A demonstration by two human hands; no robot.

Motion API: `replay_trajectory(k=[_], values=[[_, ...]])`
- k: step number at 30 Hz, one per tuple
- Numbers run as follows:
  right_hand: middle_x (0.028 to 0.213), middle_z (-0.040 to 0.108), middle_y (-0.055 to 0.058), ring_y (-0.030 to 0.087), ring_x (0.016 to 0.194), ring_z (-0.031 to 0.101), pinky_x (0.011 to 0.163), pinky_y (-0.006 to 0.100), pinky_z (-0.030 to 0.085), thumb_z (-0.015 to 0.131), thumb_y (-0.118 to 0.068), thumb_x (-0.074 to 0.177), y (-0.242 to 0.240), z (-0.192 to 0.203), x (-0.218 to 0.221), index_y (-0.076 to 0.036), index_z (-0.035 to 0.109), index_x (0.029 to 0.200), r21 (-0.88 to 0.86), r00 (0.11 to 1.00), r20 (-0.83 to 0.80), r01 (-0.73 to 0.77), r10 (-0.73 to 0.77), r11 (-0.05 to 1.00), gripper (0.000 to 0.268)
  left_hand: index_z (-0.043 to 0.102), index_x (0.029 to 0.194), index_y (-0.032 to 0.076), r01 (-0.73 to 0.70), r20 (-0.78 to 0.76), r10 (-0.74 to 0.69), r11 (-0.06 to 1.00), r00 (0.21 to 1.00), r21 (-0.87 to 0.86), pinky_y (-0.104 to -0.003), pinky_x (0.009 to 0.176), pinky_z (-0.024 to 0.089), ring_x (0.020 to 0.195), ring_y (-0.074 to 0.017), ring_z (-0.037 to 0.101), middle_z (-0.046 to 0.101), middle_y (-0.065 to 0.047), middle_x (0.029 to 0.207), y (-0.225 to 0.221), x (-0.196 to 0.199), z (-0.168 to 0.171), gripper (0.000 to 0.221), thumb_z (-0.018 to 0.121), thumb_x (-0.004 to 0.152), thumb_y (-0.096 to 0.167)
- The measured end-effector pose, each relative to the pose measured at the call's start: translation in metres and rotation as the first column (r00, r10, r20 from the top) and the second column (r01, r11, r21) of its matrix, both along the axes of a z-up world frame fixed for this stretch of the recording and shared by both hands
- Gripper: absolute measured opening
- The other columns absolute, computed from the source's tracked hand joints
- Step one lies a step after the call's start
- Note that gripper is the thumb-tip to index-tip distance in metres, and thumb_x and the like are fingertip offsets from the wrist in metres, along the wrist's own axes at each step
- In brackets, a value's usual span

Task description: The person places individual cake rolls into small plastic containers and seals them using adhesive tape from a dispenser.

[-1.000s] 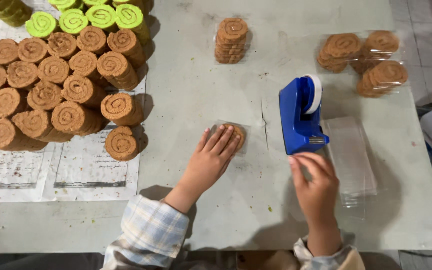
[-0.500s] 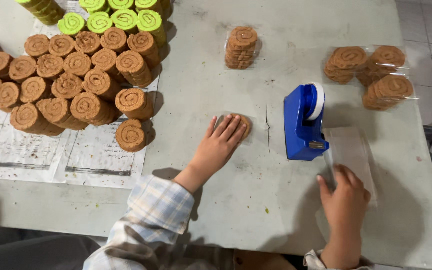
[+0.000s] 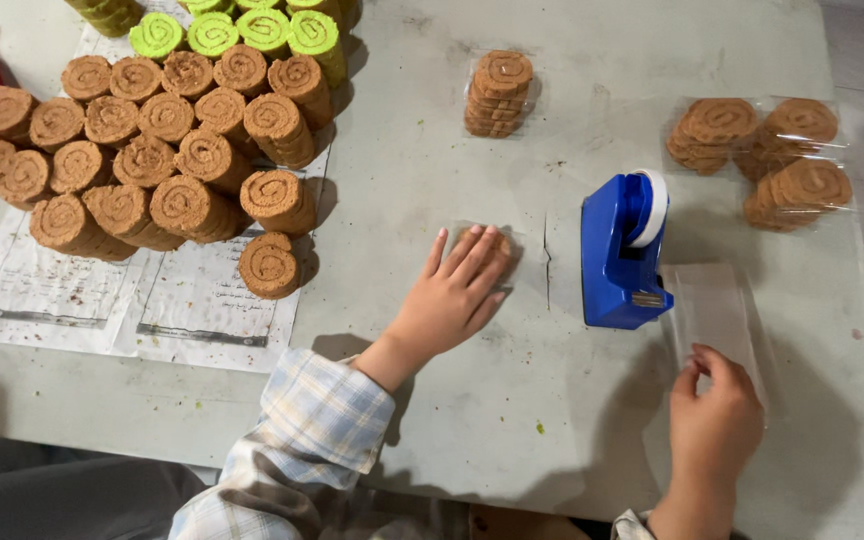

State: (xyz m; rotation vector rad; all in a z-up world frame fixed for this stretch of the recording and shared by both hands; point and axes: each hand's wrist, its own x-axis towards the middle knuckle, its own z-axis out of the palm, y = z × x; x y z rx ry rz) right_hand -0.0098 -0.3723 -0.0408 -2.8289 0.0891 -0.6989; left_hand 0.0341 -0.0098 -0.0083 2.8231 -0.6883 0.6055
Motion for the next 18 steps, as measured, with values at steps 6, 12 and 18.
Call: replay_trajectory(k=[6, 12, 18], values=[[0.108, 0.076, 0.012, 0.025, 0.089, 0.071, 0.076, 0.04, 0.055, 0.075, 0.008, 0.098, 0.018, 0.038, -0.014, 0.002, 0.077, 0.117, 0.105, 0.99, 0.102, -0.106, 0.095, 0.989, 0.02, 0.07, 0.122, 0.009, 0.169, 0.166, -0.123, 0.94, 0.978, -0.297, -0.055, 0.123, 0.028, 0.138, -0.0315, 0.051, 0.056, -0.01, 0.143, -0.005, -0.02, 0.03, 0.024, 0.055, 0.107, 0.019], [0.106, 0.074, 0.018, 0.022, 0.079, 0.065, 0.067, 0.032, 0.053, 0.074, 0.002, 0.105, 0.094, 0.106, -0.044, 0.007, 0.075, 0.114, 0.327, 0.947, 0.16, -0.318, 0.279, 0.89, 0.01, 0.071, 0.093, 0.008, 0.233, 0.14, -0.186, 0.778, 0.972, -0.583, -0.05, 0.114, 0.042, 0.098, -0.0228, 0.068, 0.071, -0.006, 0.101, -0.012, -0.042, 0.041, 0.008, 0.073, 0.095, 0.016], [0.093, 0.072, 0.016, 0.02, 0.068, 0.073, 0.046, 0.022, 0.055, 0.066, 0.004, 0.09, 0.147, 0.105, -0.05, 0.002, 0.064, 0.114, 0.912, 0.905, 0.17, -0.294, 0.389, 0.285, 0.024, 0.071, 0.112, 0.005, -0.086, -0.426, -0.549, 0.539, 0.719, -0.838, -0.038, 0.097, 0.052, 0.11, -0.0264, 0.067, 0.071, -0.011, 0.114, -0.001, -0.06, 0.051, 0.049, 0.047, 0.1, 0.047]])
